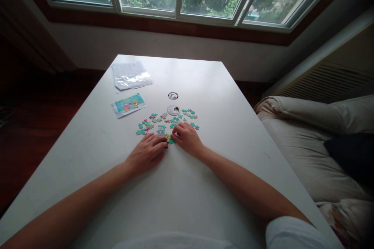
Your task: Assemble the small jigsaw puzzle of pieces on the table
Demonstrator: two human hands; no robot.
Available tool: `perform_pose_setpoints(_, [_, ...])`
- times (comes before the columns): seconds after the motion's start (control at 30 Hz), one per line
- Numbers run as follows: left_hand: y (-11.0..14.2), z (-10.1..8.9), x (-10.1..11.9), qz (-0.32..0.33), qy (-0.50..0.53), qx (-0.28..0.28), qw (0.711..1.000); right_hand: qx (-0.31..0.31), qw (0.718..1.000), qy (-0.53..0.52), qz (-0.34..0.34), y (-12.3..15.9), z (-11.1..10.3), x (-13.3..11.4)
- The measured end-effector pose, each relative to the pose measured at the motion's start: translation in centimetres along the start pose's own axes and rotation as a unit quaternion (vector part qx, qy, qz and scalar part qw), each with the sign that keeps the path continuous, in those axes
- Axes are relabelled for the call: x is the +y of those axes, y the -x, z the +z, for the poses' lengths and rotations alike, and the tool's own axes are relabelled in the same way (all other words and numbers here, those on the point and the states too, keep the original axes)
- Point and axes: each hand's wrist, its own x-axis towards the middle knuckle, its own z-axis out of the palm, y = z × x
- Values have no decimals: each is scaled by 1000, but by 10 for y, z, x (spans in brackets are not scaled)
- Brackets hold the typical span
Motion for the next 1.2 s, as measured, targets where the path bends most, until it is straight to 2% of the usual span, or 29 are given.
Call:
perform_pose_setpoints(0.43, [-1,-1,0,11,-2,0,1000,-8,999,-34,1,-3,-3,3])
perform_pose_setpoints(1.2, [0,1,-1,11,-3,-3,1000,-7,999,-35,-1,-3,-4,3])
